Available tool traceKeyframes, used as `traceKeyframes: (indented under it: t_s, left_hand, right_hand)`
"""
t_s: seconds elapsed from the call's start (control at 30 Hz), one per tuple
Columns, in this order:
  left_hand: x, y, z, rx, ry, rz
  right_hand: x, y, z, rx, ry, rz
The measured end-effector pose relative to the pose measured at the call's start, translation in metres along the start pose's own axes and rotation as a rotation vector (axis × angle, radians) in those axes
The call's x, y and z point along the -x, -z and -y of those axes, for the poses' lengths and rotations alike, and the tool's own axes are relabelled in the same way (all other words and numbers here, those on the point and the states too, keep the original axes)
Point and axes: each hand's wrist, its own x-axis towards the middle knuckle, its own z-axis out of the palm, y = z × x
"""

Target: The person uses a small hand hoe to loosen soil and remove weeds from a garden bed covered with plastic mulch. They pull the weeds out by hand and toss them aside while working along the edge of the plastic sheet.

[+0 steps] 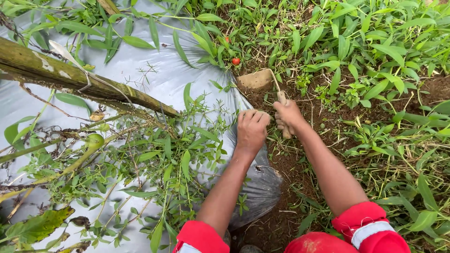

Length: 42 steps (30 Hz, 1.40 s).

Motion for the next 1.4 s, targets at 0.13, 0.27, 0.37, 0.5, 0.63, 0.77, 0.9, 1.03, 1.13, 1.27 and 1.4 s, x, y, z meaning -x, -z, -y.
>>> traceKeyframes:
  t_s: [0.13,0.27,0.37,0.5,0.63,0.77,0.9,1.03,1.13,1.27,1.4]
  left_hand:
    - [-0.005,0.014,-0.008,0.066,0.024,-0.036]
    - [-0.009,0.020,-0.009,0.086,0.007,0.005]
    - [-0.010,0.020,-0.010,0.070,-0.066,0.001]
    - [-0.004,0.005,-0.020,0.103,-0.238,-0.018]
    - [-0.025,0.061,-0.049,0.103,-0.244,0.476]
    - [-0.041,0.096,-0.068,0.018,-0.054,0.930]
    - [-0.040,0.109,-0.078,0.025,-0.009,1.008]
    - [-0.026,0.099,-0.077,-0.036,-0.045,1.039]
    - [-0.014,0.092,-0.079,-0.072,-0.086,1.022]
    - [-0.024,0.107,-0.088,-0.074,-0.085,1.049]
    - [-0.029,0.104,-0.087,-0.093,-0.093,1.084]
  right_hand:
    - [0.034,0.004,0.000,-0.106,-0.106,-0.033]
    - [0.052,0.025,-0.005,-0.065,-0.133,-0.021]
    - [0.087,0.068,-0.024,0.026,-0.154,-0.079]
    - [0.137,0.106,-0.020,0.176,-0.153,-0.174]
    - [0.133,0.090,0.002,0.325,-0.007,-0.318]
    - [0.077,0.055,0.035,0.143,0.170,-0.298]
    - [0.023,0.033,0.007,0.186,0.181,-0.214]
    - [0.027,0.033,-0.037,0.439,0.148,-0.352]
    - [0.058,0.041,-0.054,0.438,0.090,-0.358]
    - [0.089,0.061,-0.051,0.613,-0.006,-0.295]
    - [0.121,0.063,0.017,0.710,0.041,-0.304]
